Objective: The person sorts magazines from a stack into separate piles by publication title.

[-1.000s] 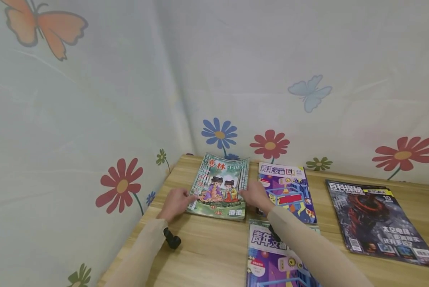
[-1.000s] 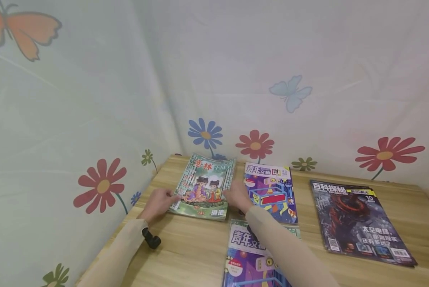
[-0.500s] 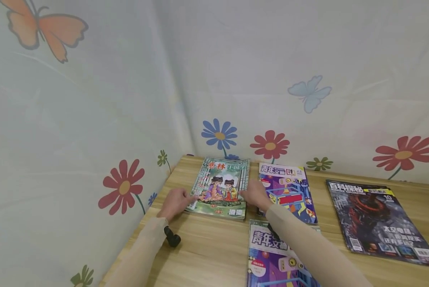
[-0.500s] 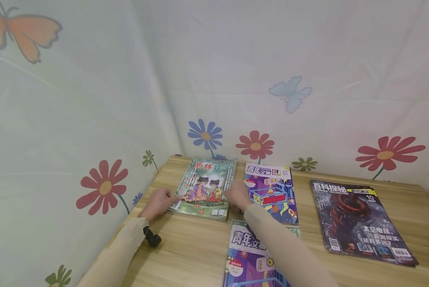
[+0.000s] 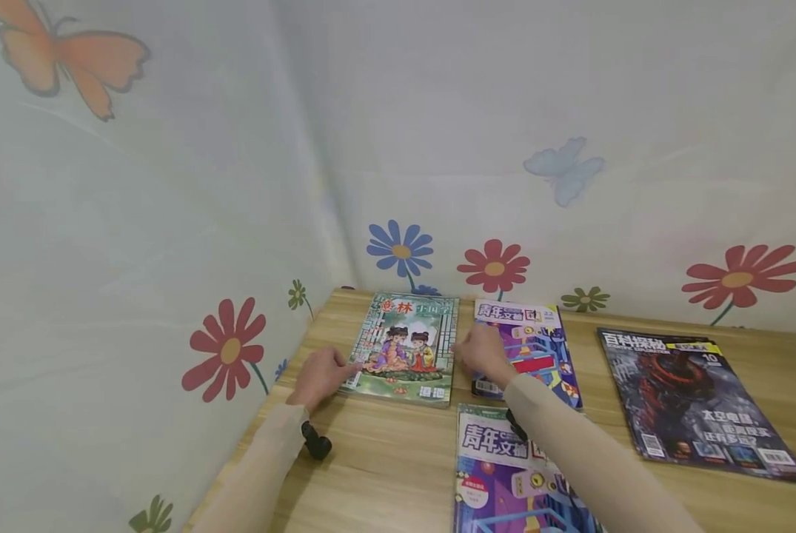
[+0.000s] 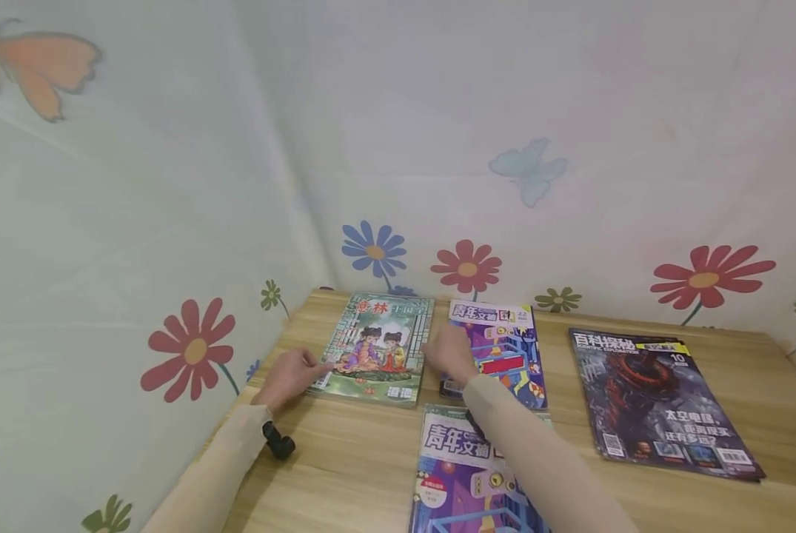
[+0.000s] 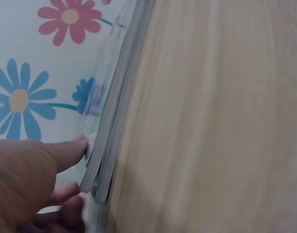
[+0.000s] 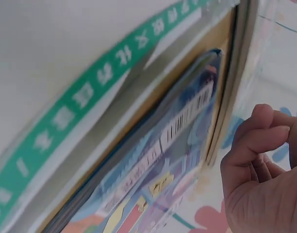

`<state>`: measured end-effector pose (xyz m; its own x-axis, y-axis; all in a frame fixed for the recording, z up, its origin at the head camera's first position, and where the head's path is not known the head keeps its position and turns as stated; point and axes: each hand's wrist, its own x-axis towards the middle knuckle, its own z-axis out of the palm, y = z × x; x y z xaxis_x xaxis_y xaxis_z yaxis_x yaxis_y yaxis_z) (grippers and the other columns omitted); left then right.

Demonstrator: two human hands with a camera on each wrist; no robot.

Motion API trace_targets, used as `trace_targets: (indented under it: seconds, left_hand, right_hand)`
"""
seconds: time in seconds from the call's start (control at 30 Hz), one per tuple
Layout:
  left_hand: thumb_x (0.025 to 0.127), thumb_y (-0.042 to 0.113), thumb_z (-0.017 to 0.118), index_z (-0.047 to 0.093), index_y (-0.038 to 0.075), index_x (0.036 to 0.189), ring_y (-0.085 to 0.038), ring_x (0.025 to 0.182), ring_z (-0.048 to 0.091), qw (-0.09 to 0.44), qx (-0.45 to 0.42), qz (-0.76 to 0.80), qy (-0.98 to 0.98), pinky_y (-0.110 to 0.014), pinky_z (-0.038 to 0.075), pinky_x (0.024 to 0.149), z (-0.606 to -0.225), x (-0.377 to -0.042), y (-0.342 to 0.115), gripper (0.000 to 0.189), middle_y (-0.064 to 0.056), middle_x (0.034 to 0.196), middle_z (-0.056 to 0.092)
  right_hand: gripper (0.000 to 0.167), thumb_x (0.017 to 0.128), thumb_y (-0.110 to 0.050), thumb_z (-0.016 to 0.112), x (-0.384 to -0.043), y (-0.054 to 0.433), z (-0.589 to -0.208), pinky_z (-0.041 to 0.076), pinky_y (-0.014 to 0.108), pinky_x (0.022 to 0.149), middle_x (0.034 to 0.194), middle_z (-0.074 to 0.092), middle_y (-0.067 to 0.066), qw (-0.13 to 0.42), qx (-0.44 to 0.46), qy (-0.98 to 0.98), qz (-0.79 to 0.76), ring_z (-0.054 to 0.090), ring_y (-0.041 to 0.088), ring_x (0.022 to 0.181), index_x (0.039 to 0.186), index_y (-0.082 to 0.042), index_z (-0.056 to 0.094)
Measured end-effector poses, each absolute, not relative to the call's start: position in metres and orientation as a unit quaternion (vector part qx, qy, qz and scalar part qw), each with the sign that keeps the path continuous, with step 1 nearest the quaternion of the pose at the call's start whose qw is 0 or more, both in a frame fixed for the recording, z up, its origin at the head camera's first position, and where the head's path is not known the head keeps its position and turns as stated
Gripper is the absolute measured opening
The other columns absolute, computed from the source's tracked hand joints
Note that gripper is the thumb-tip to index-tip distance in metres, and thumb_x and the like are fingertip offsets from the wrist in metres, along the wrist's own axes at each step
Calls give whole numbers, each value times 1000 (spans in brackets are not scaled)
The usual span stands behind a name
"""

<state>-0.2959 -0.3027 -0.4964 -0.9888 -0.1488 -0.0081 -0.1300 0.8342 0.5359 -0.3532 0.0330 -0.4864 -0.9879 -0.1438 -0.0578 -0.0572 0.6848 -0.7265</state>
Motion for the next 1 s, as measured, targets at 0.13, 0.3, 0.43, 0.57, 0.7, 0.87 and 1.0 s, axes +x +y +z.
trace_targets:
  seconds: [0.13,0.3,0.43,0.57,0.7,0.87,1.0]
  left_hand:
    - [99,44,80,68,8,100,-20,76,58,64,69,-273,-958,-31,41,65,-492,-286,-291,38,-6,88,68]
    - [99,45,80,71,10,102,-20,75,59,105,44,-279,-953,-31,43,66,-480,-268,-271,36,-7,87,70]
    - [100,47,78,71,11,100,-19,73,61,121,24,-285,-951,-31,45,67,-468,-254,-258,37,-7,86,72]
    - [100,44,79,72,12,100,-16,73,62,128,5,-294,-947,-30,47,66,-457,-240,-245,33,-6,85,75]
    - [99,35,80,76,12,94,-11,67,58,135,-32,-299,-944,-26,45,64,-448,-225,-230,24,-2,80,75]
    - [100,29,80,81,13,90,-6,60,53,117,-78,-300,-944,-22,41,56,-439,-207,-215,19,4,73,72]
    - [100,27,80,82,14,91,-3,63,55,100,-98,-315,-939,-20,45,59,-436,-195,-205,16,6,75,73]
  right_hand:
    - [44,101,-26,77,-329,45,-462,45,28,55,56,68,8,48,-38,906,-418,55,14,48,65,0,72]
    - [45,104,-35,75,-305,69,-450,40,26,51,59,62,3,58,-13,896,-440,50,13,51,75,0,73]
    - [40,103,-37,75,-287,89,-442,42,27,51,63,60,2,34,-25,899,-435,51,14,52,88,0,79]
    - [36,104,-36,74,-269,106,-438,45,30,54,79,73,10,15,-38,902,-430,56,17,53,101,-1,80]
    - [35,105,-34,73,-248,122,-434,46,31,56,88,79,17,1,-45,902,-429,62,20,57,106,0,80]
    - [34,105,-32,73,-218,139,-428,45,30,59,87,77,14,-8,-49,910,-412,58,18,67,109,1,80]
    - [34,105,-34,73,-194,153,-421,45,32,60,86,75,10,-4,-38,922,-386,58,17,69,110,-1,80]
